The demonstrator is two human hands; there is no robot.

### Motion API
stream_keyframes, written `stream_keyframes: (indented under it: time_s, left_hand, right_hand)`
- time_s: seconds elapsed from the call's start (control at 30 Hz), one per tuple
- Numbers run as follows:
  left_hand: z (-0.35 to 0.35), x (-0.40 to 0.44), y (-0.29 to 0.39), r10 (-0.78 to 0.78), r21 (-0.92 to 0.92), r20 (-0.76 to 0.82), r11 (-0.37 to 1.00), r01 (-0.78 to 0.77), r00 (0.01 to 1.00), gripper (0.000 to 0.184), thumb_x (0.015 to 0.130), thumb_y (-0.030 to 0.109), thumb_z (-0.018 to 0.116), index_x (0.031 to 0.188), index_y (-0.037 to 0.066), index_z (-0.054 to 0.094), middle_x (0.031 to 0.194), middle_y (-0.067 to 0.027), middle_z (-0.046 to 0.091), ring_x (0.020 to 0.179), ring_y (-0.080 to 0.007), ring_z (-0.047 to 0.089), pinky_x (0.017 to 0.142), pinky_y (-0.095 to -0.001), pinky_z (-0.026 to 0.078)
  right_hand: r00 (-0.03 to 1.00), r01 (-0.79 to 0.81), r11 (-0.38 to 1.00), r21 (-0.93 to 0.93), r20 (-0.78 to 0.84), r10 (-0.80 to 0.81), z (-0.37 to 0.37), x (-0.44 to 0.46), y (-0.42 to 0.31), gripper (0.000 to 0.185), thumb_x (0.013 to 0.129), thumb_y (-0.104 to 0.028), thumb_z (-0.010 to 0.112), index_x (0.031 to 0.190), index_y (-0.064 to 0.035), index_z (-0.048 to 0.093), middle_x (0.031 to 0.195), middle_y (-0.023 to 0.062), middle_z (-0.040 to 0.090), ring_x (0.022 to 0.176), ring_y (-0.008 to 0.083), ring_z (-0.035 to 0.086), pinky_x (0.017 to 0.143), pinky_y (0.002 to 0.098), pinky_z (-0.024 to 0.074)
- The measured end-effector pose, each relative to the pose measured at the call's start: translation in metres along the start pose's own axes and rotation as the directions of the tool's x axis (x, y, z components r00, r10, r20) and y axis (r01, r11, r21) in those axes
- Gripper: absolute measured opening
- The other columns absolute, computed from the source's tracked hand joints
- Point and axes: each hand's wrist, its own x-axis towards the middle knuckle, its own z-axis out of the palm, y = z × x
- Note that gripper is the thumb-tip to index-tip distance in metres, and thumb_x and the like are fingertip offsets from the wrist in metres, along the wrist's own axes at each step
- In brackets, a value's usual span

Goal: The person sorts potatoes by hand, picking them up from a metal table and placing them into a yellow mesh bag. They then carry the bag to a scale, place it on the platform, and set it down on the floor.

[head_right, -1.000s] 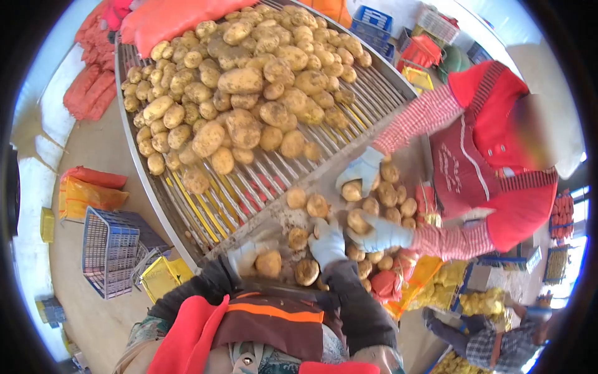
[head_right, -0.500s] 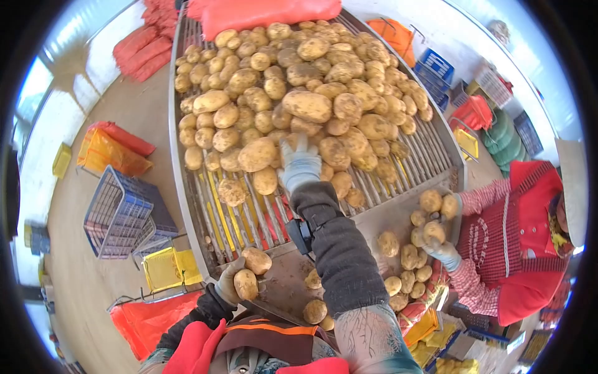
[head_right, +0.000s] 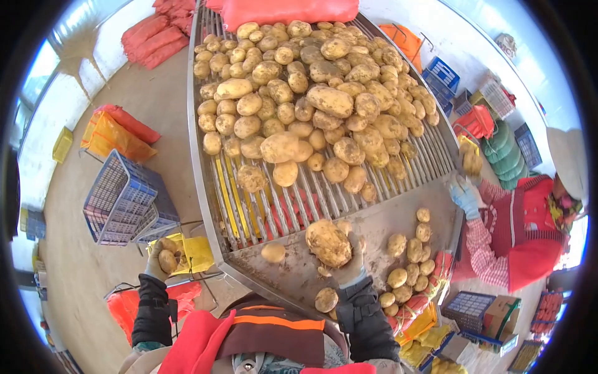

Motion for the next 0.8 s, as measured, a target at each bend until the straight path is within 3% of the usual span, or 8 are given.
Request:
stream_keyframes:
  time_s: [0.1,0.17,0.27,0.33,0.37,0.53,0.63,0.8]
  left_hand:
    - [-0.035,0.033,-0.007,0.251,0.362,-0.211,0.918,-0.163,0.945,0.055,0.085,0.036,0.068,0.124,0.002,0.05,0.122,-0.0178,0.056,0.106,-0.03,0.059,0.086,-0.0394,0.051]
    - [0.043,0.023,-0.007,0.723,0.979,0.201,-0.12,-0.167,0.661,0.061,0.084,0.021,0.069,0.135,0.003,0.04,0.129,-0.0164,0.049,0.121,-0.0317,0.047,0.102,-0.0381,0.04]
    - [0.188,-0.029,-0.036,0.283,0.366,0.33,0.841,-0.399,0.9,0.066,0.087,0.022,0.064,0.141,0.002,0.031,0.14,-0.0147,0.039,0.129,-0.0254,0.039,0.107,-0.0362,0.032]
    - [0.233,-0.036,-0.059,0.072,0.195,0.593,0.953,-0.231,0.802,0.061,0.095,0.042,0.052,0.14,0.007,0.033,0.133,-0.0108,0.046,0.12,-0.0197,0.047,0.103,-0.0356,0.036]
    - [0.268,-0.052,-0.055,-0.173,0.022,0.638,0.978,0.207,0.75,0.059,0.095,0.046,0.048,0.138,0.007,0.035,0.129,-0.0102,0.048,0.117,-0.0193,0.049,0.101,-0.0349,0.039]
    - [0.29,-0.054,-0.081,0.114,0.038,0.556,0.986,-0.162,0.823,0.052,0.096,0.045,0.049,0.129,0.007,0.043,0.114,-0.0072,0.054,0.105,-0.0163,0.053,0.093,-0.0331,0.044]
    - [0.292,-0.031,-0.098,0.254,0.129,0.372,0.938,-0.321,0.893,0.035,0.095,0.031,0.055,0.119,0.005,0.051,0.106,-0.0034,0.055,0.101,-0.0119,0.05,0.088,-0.0269,0.043]
    - [0.279,-0.034,-0.092,0.172,0.007,0.349,0.983,-0.186,0.921,0.037,0.096,0.028,0.052,0.125,0.005,0.047,0.111,-0.0066,0.054,0.104,-0.0137,0.052,0.09,-0.0297,0.045]
  right_hand:
    - [0.998,0.051,0.995,-0.086,-0.029,-0.054,0.036,-0.001,0.011,0.067,0.088,-0.046,0.056,0.136,-0.0031,0.041,0.134,0.016,0.049,0.118,0.0337,0.053,0.094,0.0421,0.0486]
    - [0.98,0.197,0.912,-0.361,0.057,-0.19,0.073,0.004,0.023,0.067,0.087,-0.044,0.058,0.137,-0.0027,0.04,0.132,0.0158,0.05,0.115,0.0337,0.054,0.092,0.0402,0.0499]
    - [0.909,0.398,0.424,-0.814,0.286,-0.303,0.105,0.011,0.045,0.074,0.079,-0.034,0.07,0.138,-0.0027,0.037,0.129,0.0174,0.05,0.113,0.0345,0.054,0.092,0.041,0.0488]
    - [0.594,0.493,-0.642,-0.587,0.766,-0.245,0.127,0.017,0.071,0.082,0.072,-0.032,0.075,0.138,-0.0029,0.037,0.131,0.0197,0.046,0.115,0.0368,0.049,0.095,0.0452,0.044]
    - [0.589,0.511,-0.663,-0.547,0.785,-0.194,0.131,0.019,0.081,0.085,0.068,-0.028,0.077,0.138,-0.0053,0.037,0.132,0.0219,0.043,0.117,0.0389,0.045,0.096,0.0487,0.0396]
    - [0.572,0.364,-0.537,-0.761,0.637,-0.517,0.131,0.035,0.107,0.058,0.083,-0.03,0.066,0.132,-0.0061,0.046,0.128,0.0231,0.047,0.114,0.0383,0.048,0.095,0.0449,0.0412]
    - [0.885,0.172,0.381,-0.908,-0.027,-0.464,0.123,0.063,0.095,0.03,0.094,-0.019,0.049,0.112,0.0024,0.059,0.101,0.0141,0.065,0.093,0.017,0.06,0.084,0.0273,0.0459]
    - [0.979,0.023,0.015,-1.0,0.019,-0.204,0.151,0.101,0.034,0.027,0.092,-0.022,0.052,0.104,-0.0011,0.064,0.094,0.0118,0.067,0.087,0.0192,0.061,0.078,0.031,0.0487]
